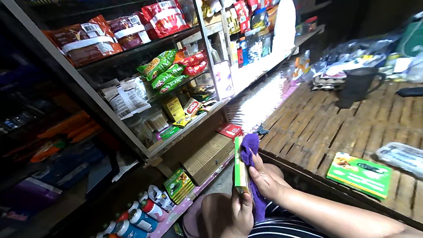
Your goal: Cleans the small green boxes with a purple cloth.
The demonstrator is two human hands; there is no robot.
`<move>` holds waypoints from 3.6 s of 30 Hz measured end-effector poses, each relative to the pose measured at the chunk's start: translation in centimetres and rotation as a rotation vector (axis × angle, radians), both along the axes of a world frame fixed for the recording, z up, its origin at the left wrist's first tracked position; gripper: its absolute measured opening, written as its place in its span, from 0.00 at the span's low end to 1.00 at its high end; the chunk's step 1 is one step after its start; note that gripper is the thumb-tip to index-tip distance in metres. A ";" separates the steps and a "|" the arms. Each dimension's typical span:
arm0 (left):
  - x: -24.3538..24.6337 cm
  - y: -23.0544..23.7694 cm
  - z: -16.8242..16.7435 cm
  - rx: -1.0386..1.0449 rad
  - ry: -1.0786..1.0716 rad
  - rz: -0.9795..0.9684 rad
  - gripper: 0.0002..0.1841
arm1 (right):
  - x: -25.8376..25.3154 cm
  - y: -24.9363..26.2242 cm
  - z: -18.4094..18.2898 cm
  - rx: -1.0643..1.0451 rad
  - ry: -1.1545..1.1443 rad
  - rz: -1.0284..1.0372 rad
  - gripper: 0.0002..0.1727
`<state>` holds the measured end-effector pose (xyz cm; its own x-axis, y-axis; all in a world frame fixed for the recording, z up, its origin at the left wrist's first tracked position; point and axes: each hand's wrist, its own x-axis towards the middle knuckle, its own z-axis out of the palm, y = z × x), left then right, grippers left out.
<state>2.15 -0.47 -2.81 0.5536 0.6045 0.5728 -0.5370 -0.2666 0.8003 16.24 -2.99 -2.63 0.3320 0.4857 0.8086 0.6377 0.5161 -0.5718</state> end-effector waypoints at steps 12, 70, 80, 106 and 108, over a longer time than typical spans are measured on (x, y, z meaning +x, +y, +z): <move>-2.1 1.0 -1.2 0.112 0.002 -0.130 0.13 | -2.4 -1.8 0.9 0.185 -0.411 0.138 0.30; 0.0 0.2 -0.3 -0.027 -0.044 0.071 0.24 | -0.6 0.4 -0.9 -0.104 0.034 0.108 0.40; -2.3 0.6 0.3 0.008 0.078 0.038 0.07 | -3.0 -0.7 -1.1 0.218 -0.383 0.170 0.29; -0.4 0.2 1.6 0.064 0.171 0.002 0.31 | -0.1 -0.7 1.8 0.165 -0.321 0.011 0.32; -0.3 0.1 1.5 0.038 0.177 -0.028 0.36 | 0.3 -0.8 2.3 0.145 -0.286 0.005 0.32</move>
